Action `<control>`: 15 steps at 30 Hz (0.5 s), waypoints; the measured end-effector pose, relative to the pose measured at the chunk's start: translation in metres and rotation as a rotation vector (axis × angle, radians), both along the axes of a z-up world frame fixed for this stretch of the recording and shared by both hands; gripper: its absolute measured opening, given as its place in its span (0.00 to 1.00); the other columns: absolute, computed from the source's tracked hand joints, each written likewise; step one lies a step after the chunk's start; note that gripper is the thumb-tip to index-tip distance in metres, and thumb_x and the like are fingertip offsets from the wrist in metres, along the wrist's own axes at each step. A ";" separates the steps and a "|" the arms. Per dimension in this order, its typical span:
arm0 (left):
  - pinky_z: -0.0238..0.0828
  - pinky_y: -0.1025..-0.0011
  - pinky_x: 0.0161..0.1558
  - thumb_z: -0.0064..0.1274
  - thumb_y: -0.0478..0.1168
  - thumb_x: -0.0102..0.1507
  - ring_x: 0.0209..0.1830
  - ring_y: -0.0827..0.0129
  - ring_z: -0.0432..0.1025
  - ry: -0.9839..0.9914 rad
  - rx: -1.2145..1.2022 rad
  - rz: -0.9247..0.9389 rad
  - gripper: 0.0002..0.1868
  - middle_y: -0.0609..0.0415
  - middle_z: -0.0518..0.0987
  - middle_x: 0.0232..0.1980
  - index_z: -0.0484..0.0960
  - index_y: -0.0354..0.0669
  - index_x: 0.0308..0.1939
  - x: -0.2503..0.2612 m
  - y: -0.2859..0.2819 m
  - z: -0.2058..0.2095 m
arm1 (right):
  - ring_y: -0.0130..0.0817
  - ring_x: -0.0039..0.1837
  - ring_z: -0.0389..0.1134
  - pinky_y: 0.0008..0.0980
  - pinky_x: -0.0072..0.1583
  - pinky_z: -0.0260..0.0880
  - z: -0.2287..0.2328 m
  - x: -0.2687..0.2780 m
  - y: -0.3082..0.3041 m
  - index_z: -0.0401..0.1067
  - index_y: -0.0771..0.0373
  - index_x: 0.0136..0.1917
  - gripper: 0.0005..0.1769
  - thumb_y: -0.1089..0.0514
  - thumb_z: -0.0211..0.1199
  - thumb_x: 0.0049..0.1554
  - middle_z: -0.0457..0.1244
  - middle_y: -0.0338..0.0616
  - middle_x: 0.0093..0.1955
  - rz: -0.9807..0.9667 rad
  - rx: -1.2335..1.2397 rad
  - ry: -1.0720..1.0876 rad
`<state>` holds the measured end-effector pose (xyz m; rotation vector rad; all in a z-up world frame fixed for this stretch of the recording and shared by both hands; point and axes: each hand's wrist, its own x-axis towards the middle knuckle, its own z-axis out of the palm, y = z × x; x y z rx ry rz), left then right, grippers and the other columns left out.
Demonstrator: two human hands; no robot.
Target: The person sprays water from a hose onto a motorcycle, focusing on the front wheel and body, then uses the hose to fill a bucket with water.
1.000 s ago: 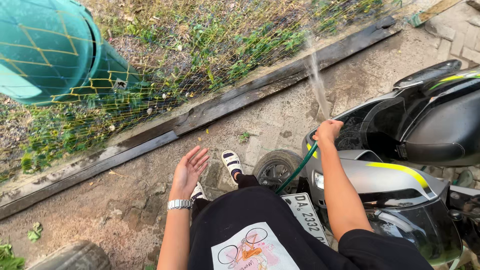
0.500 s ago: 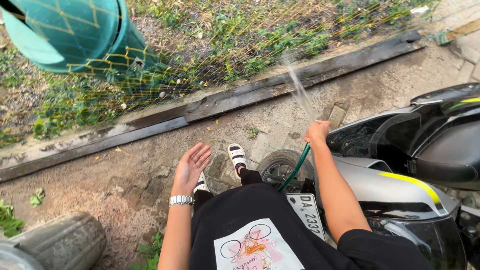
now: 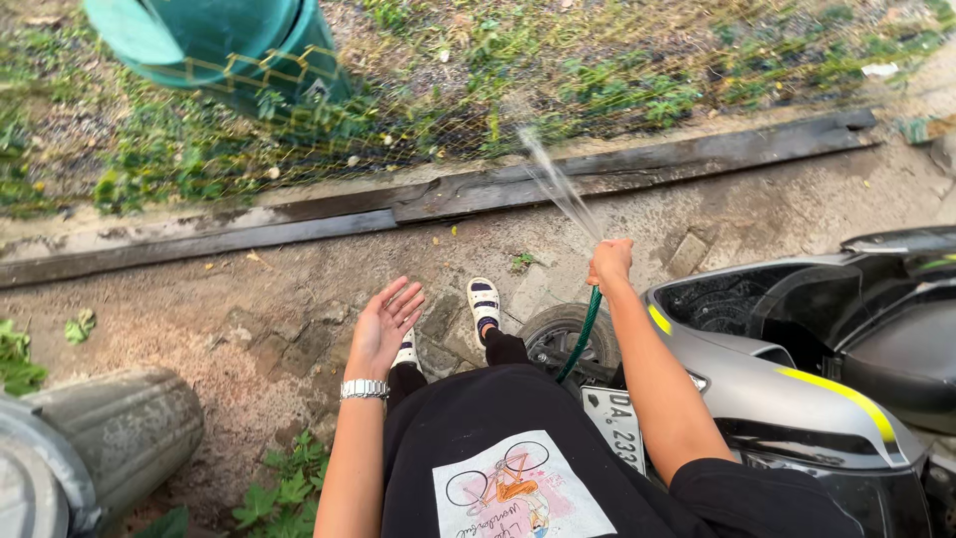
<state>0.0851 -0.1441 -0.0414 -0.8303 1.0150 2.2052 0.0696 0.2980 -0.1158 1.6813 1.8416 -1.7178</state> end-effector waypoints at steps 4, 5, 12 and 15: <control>0.64 0.62 0.68 0.30 0.47 0.73 0.66 0.59 0.71 -0.014 -0.016 0.019 0.26 0.43 0.76 0.67 0.68 0.38 0.70 0.012 -0.017 0.001 | 0.26 0.25 0.47 0.33 0.27 0.46 -0.008 -0.007 -0.026 0.47 0.55 0.51 0.06 0.62 0.43 0.63 0.50 0.41 0.27 0.083 -0.012 -0.002; 0.64 0.63 0.67 0.29 0.47 0.73 0.66 0.59 0.71 0.000 -0.007 0.028 0.26 0.44 0.76 0.67 0.68 0.38 0.70 0.015 -0.022 0.001 | 0.26 0.25 0.48 0.34 0.26 0.45 -0.011 -0.008 -0.033 0.49 0.63 0.51 0.06 0.61 0.43 0.66 0.51 0.43 0.29 0.161 -0.009 0.034; 0.66 0.62 0.67 0.31 0.47 0.72 0.65 0.60 0.72 0.007 0.004 0.126 0.27 0.44 0.76 0.67 0.70 0.37 0.69 0.039 -0.061 -0.006 | 0.25 0.23 0.49 0.33 0.24 0.48 0.013 -0.025 -0.110 0.51 0.55 0.54 0.05 0.57 0.45 0.66 0.54 0.43 0.28 0.288 0.019 -0.003; 0.67 0.62 0.66 0.34 0.47 0.72 0.64 0.60 0.72 -0.002 0.006 0.176 0.26 0.44 0.76 0.67 0.70 0.36 0.69 0.048 -0.077 -0.006 | 0.25 0.22 0.47 0.33 0.24 0.46 0.015 -0.028 -0.142 0.51 0.53 0.54 0.05 0.57 0.45 0.66 0.53 0.42 0.27 0.342 0.002 0.014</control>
